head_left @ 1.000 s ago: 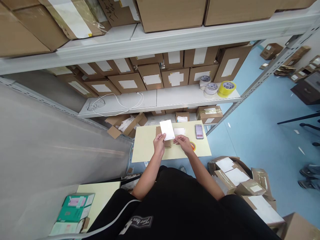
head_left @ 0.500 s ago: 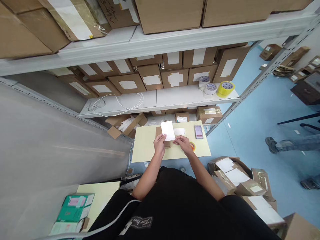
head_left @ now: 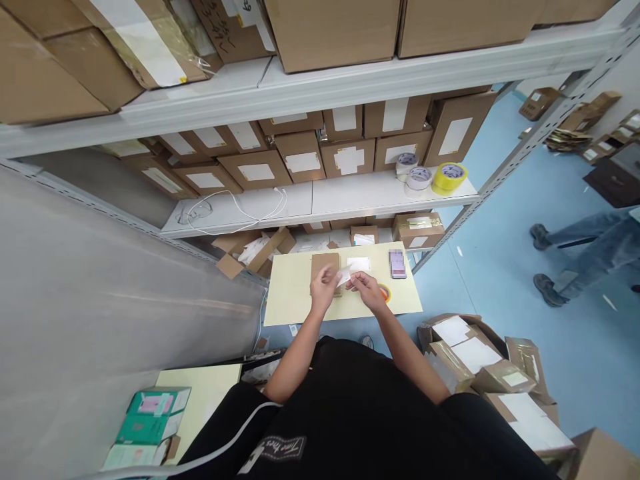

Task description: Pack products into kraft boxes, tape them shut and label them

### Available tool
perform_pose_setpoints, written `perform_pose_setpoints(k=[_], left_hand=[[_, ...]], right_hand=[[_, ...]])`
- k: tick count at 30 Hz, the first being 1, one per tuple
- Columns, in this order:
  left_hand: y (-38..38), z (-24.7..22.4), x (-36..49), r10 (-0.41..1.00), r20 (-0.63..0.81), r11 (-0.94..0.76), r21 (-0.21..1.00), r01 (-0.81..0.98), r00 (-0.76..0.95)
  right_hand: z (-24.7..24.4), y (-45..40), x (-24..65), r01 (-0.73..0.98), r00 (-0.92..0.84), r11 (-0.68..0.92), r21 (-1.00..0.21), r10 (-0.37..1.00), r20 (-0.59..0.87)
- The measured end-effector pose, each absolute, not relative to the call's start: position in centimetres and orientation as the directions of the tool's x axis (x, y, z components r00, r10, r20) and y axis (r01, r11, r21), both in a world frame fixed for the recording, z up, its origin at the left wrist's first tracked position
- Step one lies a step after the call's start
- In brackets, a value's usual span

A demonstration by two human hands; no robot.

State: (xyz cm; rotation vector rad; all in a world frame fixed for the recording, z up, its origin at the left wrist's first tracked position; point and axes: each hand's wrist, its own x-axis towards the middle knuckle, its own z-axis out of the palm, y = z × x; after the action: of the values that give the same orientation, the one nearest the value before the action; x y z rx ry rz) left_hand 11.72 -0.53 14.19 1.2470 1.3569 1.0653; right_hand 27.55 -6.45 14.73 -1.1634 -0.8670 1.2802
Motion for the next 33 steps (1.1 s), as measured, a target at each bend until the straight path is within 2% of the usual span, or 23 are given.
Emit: perform_pose_setpoints(k=[3, 6, 8, 11, 14, 17, 20, 23, 25, 28, 33], left_hand=[[-1.4, 16.2, 11.8, 0.955, -0.065, 0.010, 0.982, 0.187, 0.290], [-2.4, 17.7, 12.0, 0.928, 0.006, -0.080, 0.979, 0.185, 0.373], [-2.8, 18.1, 12.2, 0.923, 0.039, -0.120, 0.974, 0.191, 0.384], [-2.9, 17.9, 12.1, 0.923, 0.014, -0.098, 0.975, 0.200, 0.385], [-2.6, 17.3, 12.0, 0.942, -0.075, 0.023, 0.987, 0.161, 0.326], [-2.5, 16.6, 11.8, 0.949, -0.203, 0.203, 0.979, 0.023, 0.241], [-2.6, 16.0, 11.3, 0.900, -0.262, 0.299, 0.952, -0.058, 0.349], [-2.6, 15.2, 10.5, 0.858, -0.260, 0.309, 0.950, -0.042, 0.444], [-2.6, 14.5, 10.1, 0.882, -0.271, 0.309, 0.950, -0.040, 0.385], [-2.4, 13.7, 9.8, 0.913, -0.288, 0.318, 0.946, -0.060, 0.289], [-1.4, 13.3, 9.7, 0.931, -0.266, 0.284, 0.958, -0.037, 0.250]], right_hand=[[15.2, -6.6, 27.6, -0.208, 0.128, -0.031, -0.978, 0.990, -0.058], [15.5, -6.7, 27.6, -0.182, 0.141, 0.019, -0.983, 0.990, -0.007], [15.6, -6.9, 27.6, -0.153, 0.155, 0.033, -0.988, 0.988, 0.008], [15.6, -7.1, 27.7, -0.083, 0.170, 0.035, -0.996, 0.985, 0.020], [15.5, -7.2, 27.6, -0.059, 0.150, 0.025, -0.998, 0.989, 0.016], [15.2, -7.1, 27.3, -0.099, 0.129, -0.011, -0.995, 0.991, -0.024], [14.6, -7.0, 26.9, -0.126, 0.133, -0.049, -0.991, 0.989, -0.066], [13.8, -7.0, 26.5, -0.143, 0.098, -0.068, -0.987, 0.992, -0.082], [13.4, -7.0, 26.0, -0.148, 0.080, -0.092, -0.985, 0.991, -0.105], [12.9, -6.9, 25.2, -0.160, 0.143, -0.135, -0.978, 0.977, -0.159], [12.8, -5.9, 23.3, -0.141, 0.232, -0.160, -0.977, 0.954, -0.190]])
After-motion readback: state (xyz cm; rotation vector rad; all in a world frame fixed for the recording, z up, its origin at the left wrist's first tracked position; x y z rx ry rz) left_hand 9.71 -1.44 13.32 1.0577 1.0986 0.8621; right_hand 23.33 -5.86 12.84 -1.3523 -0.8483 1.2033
